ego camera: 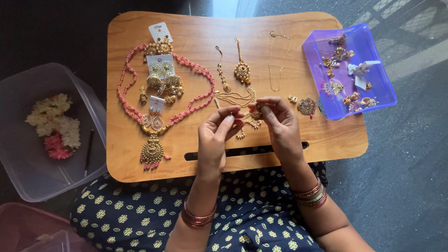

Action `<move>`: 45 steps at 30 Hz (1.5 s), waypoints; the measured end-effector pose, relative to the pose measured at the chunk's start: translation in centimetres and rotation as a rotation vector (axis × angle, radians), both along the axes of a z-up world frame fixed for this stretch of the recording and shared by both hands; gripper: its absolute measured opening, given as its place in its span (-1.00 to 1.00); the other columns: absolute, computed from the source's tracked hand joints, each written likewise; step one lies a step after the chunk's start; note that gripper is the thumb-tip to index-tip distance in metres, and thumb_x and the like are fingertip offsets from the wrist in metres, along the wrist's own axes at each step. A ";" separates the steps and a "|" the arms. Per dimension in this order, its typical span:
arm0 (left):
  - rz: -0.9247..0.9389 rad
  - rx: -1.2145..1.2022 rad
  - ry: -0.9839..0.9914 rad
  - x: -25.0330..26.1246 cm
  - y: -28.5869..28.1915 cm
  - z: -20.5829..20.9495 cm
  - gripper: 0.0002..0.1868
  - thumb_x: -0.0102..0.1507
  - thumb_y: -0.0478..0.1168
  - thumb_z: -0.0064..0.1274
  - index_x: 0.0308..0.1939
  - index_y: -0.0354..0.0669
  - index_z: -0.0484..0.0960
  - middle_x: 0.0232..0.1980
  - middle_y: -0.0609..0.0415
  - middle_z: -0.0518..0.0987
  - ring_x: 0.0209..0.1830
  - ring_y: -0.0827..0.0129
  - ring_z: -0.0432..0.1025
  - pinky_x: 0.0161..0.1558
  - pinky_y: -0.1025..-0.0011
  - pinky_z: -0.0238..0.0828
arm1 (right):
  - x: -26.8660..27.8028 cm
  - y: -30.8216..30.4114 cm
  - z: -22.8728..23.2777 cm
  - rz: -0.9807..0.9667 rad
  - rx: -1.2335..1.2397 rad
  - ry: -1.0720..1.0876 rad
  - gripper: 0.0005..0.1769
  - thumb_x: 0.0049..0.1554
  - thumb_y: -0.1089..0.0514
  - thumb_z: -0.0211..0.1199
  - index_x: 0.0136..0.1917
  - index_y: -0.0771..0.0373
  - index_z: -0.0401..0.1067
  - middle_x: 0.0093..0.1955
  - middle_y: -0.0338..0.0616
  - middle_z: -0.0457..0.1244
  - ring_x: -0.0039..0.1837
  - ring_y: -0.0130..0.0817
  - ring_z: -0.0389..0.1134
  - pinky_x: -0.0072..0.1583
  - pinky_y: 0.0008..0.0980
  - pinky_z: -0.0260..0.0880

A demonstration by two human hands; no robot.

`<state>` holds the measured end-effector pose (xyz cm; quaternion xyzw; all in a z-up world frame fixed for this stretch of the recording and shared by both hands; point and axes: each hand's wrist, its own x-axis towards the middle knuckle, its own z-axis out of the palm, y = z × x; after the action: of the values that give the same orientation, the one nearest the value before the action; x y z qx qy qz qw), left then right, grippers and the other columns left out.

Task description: The person sits on the floor with a lap desk and handles various gold-colored jewelry pieces, including necklaces, earrings, and a maang tikka. They pick up items, examine them, and place them into a purple plastic container or back on the desk.

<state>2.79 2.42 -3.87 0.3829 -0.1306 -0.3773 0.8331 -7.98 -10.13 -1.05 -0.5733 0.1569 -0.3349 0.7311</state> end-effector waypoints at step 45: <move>-0.176 -0.265 -0.141 12.6 -11.8 6.3 -0.23 0.45 0.29 -0.51 0.29 -0.34 0.42 0.34 -0.16 0.53 0.38 0.16 0.40 0.43 0.15 0.30 | 11.4 -10.9 4.2 0.168 0.102 -0.201 -0.76 0.29 0.17 0.20 0.13 0.39 0.48 0.04 -0.04 0.43 0.08 -0.37 0.47 0.19 -0.38 0.50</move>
<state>15.41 -9.35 2.44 0.2821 -0.2705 -0.4006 0.8287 3.43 -21.03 3.15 -0.5098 0.0512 -0.3200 0.7969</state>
